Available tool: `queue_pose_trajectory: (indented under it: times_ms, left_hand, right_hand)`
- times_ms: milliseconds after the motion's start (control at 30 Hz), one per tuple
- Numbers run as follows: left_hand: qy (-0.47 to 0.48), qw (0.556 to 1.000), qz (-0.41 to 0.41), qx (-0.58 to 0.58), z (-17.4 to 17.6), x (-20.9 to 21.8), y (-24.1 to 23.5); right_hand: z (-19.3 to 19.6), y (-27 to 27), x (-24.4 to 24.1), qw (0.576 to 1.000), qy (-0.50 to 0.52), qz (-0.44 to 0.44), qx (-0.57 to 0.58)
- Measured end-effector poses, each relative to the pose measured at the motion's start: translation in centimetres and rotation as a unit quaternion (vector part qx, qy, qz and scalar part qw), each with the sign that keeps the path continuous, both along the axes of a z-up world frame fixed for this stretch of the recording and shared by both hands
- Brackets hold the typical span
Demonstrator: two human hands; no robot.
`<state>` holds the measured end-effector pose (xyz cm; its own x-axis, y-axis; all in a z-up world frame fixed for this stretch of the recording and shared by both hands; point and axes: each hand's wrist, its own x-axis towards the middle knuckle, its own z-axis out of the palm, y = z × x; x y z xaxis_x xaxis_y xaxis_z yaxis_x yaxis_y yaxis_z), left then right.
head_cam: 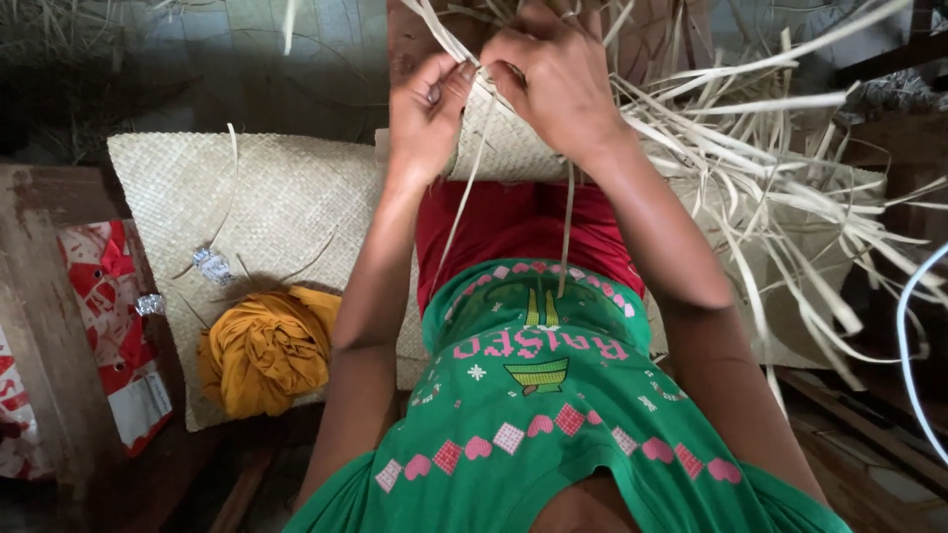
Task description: The person weaves a basket by hand, interlacing dried palm strips through a partially completed basket base resting on their lap. They repeatedly pull and tighten the strips to form the woven pattern.
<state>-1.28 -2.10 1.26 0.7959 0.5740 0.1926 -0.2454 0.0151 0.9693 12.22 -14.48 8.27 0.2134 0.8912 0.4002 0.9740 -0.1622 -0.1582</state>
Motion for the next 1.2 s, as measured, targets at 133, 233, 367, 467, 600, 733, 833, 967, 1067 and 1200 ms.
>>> queue_pose_trajectory:
  times_ms: [133, 233, 367, 467, 600, 733, 833, 967, 1067, 1200]
  left_hand:
    - [0.013, 1.000, -0.016, -0.022, -0.7, 0.4, 1.0]
    - [0.026, 0.999, 0.005, 0.023, -0.2, 0.7, 1.6]
    - [0.045, 0.998, 0.039, 0.018, -1.3, 0.9, 1.7]
    - [0.044, 0.997, 0.060, -0.004, -2.7, 1.1, 1.7]
    - [0.058, 0.993, 0.098, 0.006, -3.6, 1.7, 1.6]
    - [0.045, 0.990, 0.123, 0.046, -3.4, 2.2, 1.3]
    - [0.060, 0.985, 0.162, -0.018, -3.3, 2.2, 0.8]
    - [0.086, 0.973, 0.192, -0.093, -2.2, 0.9, -0.1]
    - [0.080, 0.966, 0.199, -0.141, -2.7, 1.1, -0.8]
    - [0.077, 0.976, 0.162, -0.123, -3.7, 1.2, -1.2]
  right_hand:
    - [0.5, 0.0, -0.2, 1.000, -0.001, 0.008, 0.003]
    - [3.6, -1.4, -3.5, 0.996, -0.029, -0.044, 0.074]
    - [1.7, -6.1, -9.4, 0.960, 0.116, 0.070, 0.245]
    - [-4.0, -10.6, -9.5, 0.942, 0.242, -0.024, 0.230]
    - [-6.5, -14.4, -7.1, 0.939, 0.178, -0.200, 0.215]
    - [-7.0, -13.2, -3.7, 0.947, 0.134, -0.231, 0.180]
    - [-9.0, -11.6, -1.0, 0.940, 0.168, -0.222, 0.197]
    - [-11.8, -9.0, 1.7, 0.960, 0.116, -0.190, 0.170]
    - [-12.7, -8.2, 3.6, 0.975, 0.083, -0.171, 0.114]
    - [-12.0, -8.3, 4.4, 0.987, 0.077, -0.134, 0.045]
